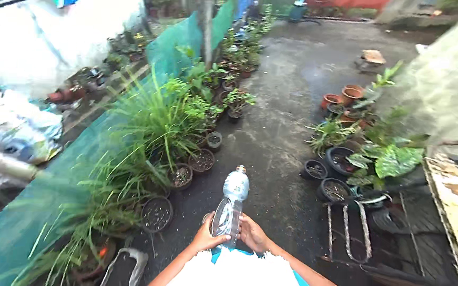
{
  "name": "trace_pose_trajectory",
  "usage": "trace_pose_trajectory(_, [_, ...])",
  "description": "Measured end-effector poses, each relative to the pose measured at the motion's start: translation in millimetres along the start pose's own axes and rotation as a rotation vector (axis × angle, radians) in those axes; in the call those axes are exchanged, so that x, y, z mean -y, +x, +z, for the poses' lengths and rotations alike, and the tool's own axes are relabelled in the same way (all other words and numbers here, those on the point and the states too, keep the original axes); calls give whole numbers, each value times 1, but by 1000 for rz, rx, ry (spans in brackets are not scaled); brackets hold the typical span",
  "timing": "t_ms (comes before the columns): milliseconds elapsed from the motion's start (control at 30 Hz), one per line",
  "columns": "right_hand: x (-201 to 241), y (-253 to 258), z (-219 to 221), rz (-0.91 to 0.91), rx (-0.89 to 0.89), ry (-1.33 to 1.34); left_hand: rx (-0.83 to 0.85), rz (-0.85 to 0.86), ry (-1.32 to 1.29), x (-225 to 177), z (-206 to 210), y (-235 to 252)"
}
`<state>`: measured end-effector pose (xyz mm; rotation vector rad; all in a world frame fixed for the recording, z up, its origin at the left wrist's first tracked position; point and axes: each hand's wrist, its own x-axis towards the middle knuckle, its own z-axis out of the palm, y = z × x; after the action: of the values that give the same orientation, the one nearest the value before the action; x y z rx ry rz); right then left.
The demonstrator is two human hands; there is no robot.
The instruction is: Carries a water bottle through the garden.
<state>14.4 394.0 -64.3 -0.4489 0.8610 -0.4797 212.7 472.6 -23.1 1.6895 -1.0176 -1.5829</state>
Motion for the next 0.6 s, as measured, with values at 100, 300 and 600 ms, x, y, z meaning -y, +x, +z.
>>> trace_pose_trajectory(100, [63,32,13,-93,-122,49,-14,48,26,-58,-26,65])
trace_pose_trajectory(300, [174,95,9,-339,-188,160,61,262,131,-158,-57,198])
trace_pose_trajectory(600, [336,159,-66,-360,-476,282,327,543,427,-262,-12,407])
